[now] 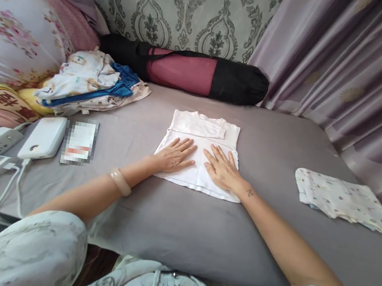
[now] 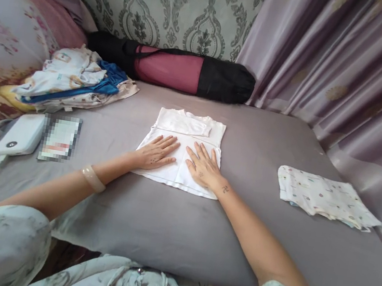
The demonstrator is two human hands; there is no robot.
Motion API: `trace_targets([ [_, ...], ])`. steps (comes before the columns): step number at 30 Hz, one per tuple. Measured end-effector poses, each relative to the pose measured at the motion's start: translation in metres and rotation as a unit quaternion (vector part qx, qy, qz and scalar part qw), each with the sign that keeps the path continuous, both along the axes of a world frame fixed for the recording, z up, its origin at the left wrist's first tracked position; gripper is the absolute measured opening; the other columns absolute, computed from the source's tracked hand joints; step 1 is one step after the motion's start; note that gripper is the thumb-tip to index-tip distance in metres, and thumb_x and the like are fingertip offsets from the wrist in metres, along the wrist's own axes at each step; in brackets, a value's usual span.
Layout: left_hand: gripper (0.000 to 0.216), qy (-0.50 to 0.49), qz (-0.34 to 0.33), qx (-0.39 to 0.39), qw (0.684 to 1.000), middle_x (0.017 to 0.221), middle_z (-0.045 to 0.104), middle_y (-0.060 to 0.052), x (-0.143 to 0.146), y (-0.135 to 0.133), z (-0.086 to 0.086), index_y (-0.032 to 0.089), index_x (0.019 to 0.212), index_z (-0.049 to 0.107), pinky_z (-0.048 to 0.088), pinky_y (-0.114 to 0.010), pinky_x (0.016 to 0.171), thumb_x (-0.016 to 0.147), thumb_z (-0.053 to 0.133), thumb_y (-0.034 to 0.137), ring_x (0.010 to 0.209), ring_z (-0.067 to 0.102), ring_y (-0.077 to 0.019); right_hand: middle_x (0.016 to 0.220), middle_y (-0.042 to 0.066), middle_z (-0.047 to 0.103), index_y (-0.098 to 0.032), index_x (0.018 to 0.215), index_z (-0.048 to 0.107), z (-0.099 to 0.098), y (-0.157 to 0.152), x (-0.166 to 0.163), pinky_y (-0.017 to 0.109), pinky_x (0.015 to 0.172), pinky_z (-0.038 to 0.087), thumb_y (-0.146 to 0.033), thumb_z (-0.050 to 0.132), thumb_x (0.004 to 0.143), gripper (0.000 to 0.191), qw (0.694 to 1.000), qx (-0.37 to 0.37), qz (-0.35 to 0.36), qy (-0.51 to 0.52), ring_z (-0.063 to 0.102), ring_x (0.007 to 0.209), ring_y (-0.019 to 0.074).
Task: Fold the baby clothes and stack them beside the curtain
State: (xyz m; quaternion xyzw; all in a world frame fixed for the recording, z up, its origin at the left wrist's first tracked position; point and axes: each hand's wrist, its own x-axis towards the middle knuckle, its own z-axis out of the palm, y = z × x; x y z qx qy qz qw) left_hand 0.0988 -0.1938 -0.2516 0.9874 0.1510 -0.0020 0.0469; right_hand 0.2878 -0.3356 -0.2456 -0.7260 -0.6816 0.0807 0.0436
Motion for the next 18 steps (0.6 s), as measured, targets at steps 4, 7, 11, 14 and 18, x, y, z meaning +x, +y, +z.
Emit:
trace_targets([
  [4,0.070,-0.019,-0.012,-0.012,1.000,0.157,0.018,-0.014,-0.021,-0.034,0.011,0.012,0.149,0.024,0.004,-0.043,0.118,0.096,0.015,0.057,0.146,0.008,-0.0245,0.159,0.005,0.011,-0.025,0.151,0.025,0.015,-0.027,-0.024,0.053,0.116,0.005,-0.043,0.021,0.099,0.055,0.999,-0.005,0.042,0.032,0.005,0.146,0.0234],
  [7,0.069,0.000,-0.036,-0.056,0.998,0.157,0.015,-0.012,-0.038,-0.057,0.009,0.013,0.151,0.016,0.006,-0.040,0.118,0.097,0.013,0.055,0.146,0.007,-0.0215,0.158,0.005,0.014,-0.023,0.152,0.021,0.017,-0.049,-0.045,0.049,0.118,0.007,-0.043,0.020,0.100,0.056,0.994,-0.008,0.096,0.049,0.008,0.146,0.0215],
  [11,0.070,0.018,-0.035,-0.075,0.996,0.158,0.010,-0.012,-0.047,-0.062,0.003,0.014,0.152,0.011,0.004,-0.042,0.118,0.097,0.013,0.057,0.146,0.004,-0.0226,0.158,0.008,0.016,-0.018,0.151,0.025,0.013,-0.058,-0.055,0.051,0.118,0.006,-0.038,0.023,0.100,0.055,0.994,-0.013,0.107,0.035,0.010,0.145,0.0230],
  [14,0.069,0.022,-0.051,-0.085,0.995,0.158,0.010,-0.011,-0.053,-0.059,0.007,0.017,0.152,0.011,0.006,-0.043,0.118,0.097,0.016,0.057,0.146,0.004,-0.0232,0.158,0.007,0.016,-0.020,0.150,0.026,0.015,-0.063,-0.054,0.051,0.117,0.010,-0.038,0.023,0.100,0.054,0.993,-0.010,0.109,0.035,0.010,0.145,0.0228],
  [18,0.057,0.013,-0.116,-0.103,0.988,0.158,0.017,-0.003,-0.075,-0.065,0.017,0.029,0.152,0.014,0.010,-0.041,0.119,0.099,0.022,0.049,0.146,0.009,-0.0202,0.158,0.004,0.019,-0.027,0.151,0.023,0.016,-0.084,-0.056,0.050,0.118,0.012,-0.038,0.025,0.100,0.052,0.992,0.010,0.119,0.048,0.012,0.145,0.0217],
])
